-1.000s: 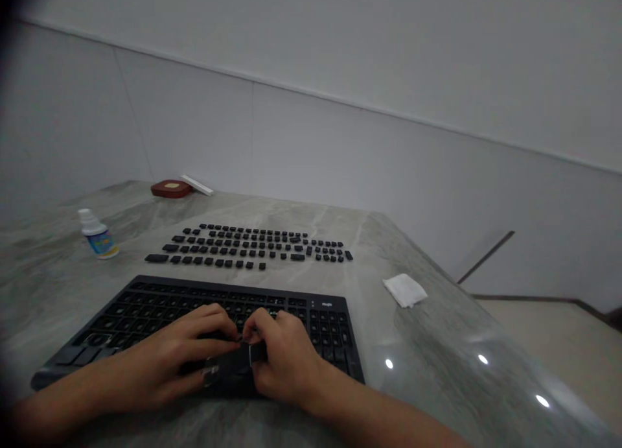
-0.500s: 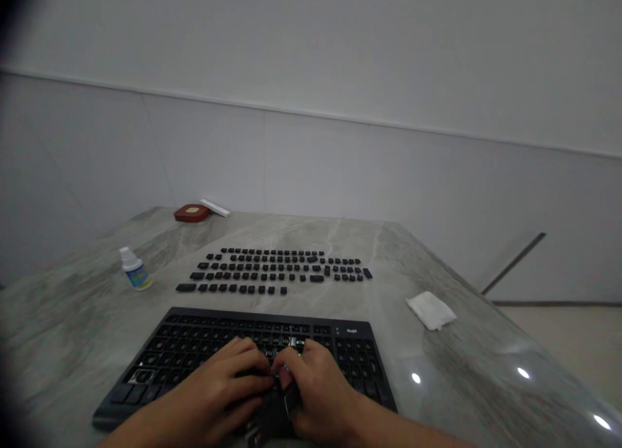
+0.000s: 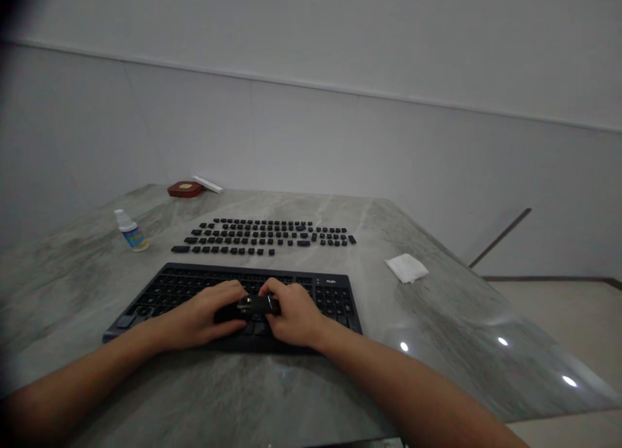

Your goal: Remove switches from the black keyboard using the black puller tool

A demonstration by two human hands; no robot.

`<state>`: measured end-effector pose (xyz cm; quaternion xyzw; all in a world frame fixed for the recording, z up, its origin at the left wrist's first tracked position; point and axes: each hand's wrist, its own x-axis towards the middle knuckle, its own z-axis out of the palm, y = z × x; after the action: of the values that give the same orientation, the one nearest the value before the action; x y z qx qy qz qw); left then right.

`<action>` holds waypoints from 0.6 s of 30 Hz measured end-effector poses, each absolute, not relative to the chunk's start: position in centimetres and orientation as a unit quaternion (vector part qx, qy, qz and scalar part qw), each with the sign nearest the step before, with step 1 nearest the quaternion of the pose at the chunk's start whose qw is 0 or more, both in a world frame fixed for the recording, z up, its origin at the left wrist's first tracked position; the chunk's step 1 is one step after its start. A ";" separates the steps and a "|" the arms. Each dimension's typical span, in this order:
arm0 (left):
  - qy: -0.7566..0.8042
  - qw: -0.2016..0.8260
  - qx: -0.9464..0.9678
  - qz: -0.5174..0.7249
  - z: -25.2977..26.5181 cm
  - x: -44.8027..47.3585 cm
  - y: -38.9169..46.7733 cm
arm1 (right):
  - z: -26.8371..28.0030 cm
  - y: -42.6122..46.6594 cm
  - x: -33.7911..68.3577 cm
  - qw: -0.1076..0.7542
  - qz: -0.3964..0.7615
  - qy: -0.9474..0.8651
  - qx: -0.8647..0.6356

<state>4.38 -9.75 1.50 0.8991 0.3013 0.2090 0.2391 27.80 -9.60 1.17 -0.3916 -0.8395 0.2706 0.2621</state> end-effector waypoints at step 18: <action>0.232 0.198 0.928 0.216 1.9 5.1 -9.3 | 0.7 -9.2 27.4 0.308 0.272 -0.816 -0.406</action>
<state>5.07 -9.29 1.93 0.9277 0.2316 0.2162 0.1975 27.38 -9.22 0.70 -0.4055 -0.8165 0.2722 0.3079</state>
